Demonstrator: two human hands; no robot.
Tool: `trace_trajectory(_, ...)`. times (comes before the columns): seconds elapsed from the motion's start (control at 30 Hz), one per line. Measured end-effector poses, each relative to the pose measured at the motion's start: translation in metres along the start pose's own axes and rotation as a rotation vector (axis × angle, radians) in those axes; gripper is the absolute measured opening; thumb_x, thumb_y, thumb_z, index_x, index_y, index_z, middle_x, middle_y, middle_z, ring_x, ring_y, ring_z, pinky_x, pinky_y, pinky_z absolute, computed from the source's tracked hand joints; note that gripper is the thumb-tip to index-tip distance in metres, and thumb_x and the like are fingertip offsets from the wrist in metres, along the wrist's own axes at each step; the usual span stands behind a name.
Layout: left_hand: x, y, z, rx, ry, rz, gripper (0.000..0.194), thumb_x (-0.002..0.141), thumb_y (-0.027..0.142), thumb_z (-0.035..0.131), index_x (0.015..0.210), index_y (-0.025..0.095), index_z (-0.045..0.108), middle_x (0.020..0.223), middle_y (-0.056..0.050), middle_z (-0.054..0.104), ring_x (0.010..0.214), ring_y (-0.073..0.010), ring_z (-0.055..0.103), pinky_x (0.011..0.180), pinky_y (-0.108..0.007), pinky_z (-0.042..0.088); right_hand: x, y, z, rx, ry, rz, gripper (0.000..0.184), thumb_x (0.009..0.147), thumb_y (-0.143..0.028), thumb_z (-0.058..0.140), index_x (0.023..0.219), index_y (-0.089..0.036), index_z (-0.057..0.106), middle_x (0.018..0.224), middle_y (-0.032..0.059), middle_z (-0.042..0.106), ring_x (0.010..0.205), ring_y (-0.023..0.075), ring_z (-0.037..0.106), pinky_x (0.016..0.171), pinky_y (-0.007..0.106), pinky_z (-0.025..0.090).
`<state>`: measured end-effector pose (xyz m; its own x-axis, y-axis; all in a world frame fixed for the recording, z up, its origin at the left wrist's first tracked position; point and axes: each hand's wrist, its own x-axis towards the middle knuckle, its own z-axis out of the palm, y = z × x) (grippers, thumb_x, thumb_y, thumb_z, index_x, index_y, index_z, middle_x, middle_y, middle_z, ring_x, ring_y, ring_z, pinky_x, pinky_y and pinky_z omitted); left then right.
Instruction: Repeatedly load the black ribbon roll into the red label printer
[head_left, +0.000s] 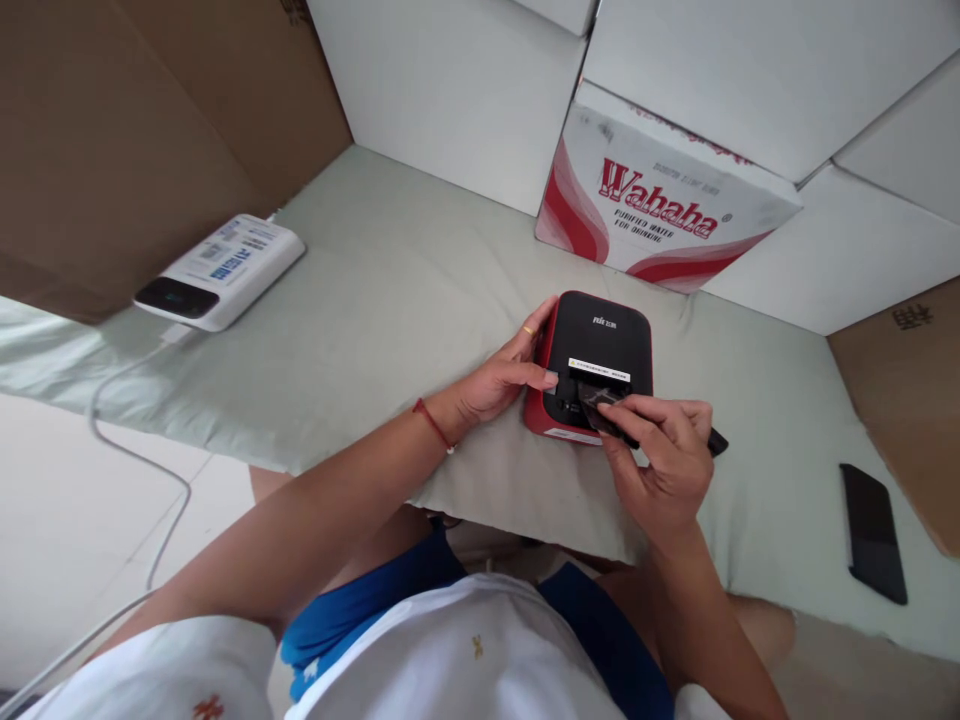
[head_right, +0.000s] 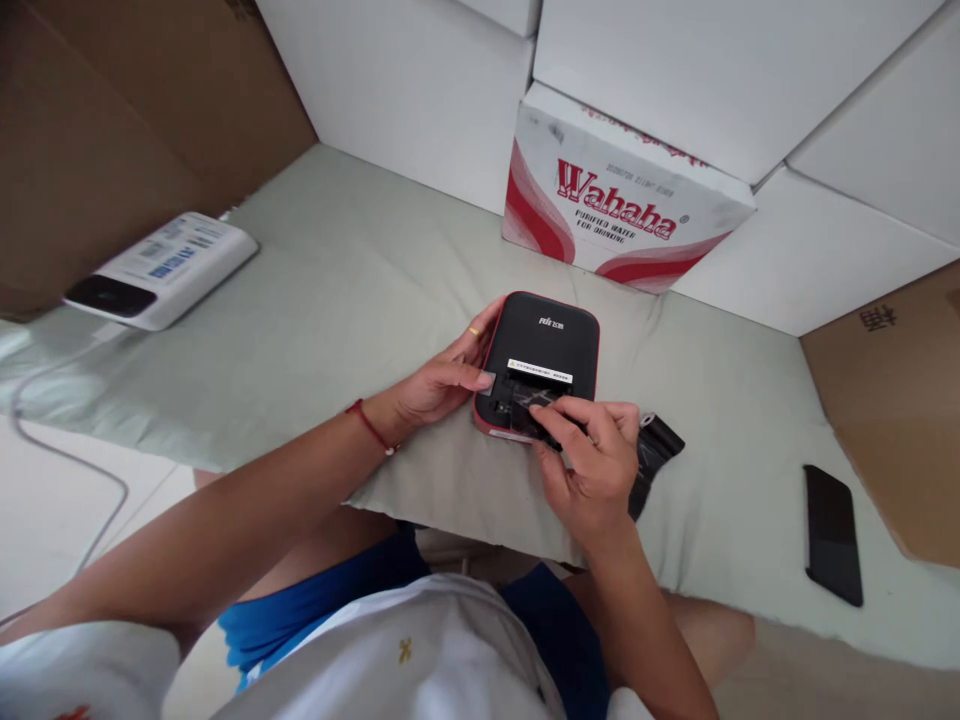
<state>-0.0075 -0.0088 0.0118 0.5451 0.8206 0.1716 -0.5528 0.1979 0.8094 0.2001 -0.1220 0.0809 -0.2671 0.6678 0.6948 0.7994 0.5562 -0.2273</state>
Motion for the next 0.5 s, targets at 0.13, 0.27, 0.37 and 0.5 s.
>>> trace_trajectory(0.13, 0.001, -0.001, 0.001, -0.019, -0.035, -0.003, 0.119, 0.072, 0.028, 0.090, 0.177, 0.039, 0.035, 0.189, -0.002, 0.033, 0.176, -0.0429, 0.023, 0.144, -0.059, 0.019, 0.004, 0.003, -0.002, 0.037, -0.015, -0.022, 0.021, 0.102, -0.013, 0.076, 0.119, -0.025, 0.077, 0.106, 0.0043, 0.082, 0.090, 0.0183, 0.069, 0.082, 0.038, 0.052)
trace_trajectory(0.27, -0.001, -0.003, 0.000, 0.054, -0.027, 0.014, 0.117, 0.077, 0.035, 0.091, 0.178, 0.040, 0.032, 0.190, -0.002, 0.030, 0.177, -0.0410, 0.020, 0.145, -0.057, 0.017, 0.022, 0.013, -0.004, 0.047, -0.004, 0.037, 0.015, 0.103, -0.017, 0.076, 0.112, -0.027, 0.081, 0.102, 0.0028, 0.083, 0.087, 0.0182, 0.071, 0.079, 0.037, 0.055)
trace_trajectory(0.37, -0.003, -0.003, 0.000, 0.066, -0.018, 0.019, 0.116, 0.079, 0.039, 0.091, 0.178, 0.037, 0.032, 0.190, -0.003, 0.029, 0.177, -0.0412, 0.020, 0.145, -0.057, 0.017, 0.044, 0.019, -0.005, 0.058, 0.061, 0.129, 0.010, 0.103, -0.023, 0.076, 0.106, -0.028, 0.084, 0.098, 0.0009, 0.084, 0.086, 0.0184, 0.071, 0.080, 0.037, 0.057)
trace_trajectory(0.5, 0.000, -0.005, 0.001, 0.057, 0.012, 0.031, 0.099, 0.085, 0.052, 0.087, 0.172, 0.034, 0.043, 0.186, -0.007, 0.038, 0.174, -0.0417, 0.028, 0.143, -0.058, 0.023, 0.071, 0.020, -0.023, 0.048, 0.218, 0.224, 0.008, 0.102, -0.035, 0.080, 0.102, -0.029, 0.085, 0.095, 0.0016, 0.081, 0.089, 0.0223, 0.074, 0.083, 0.042, 0.060)
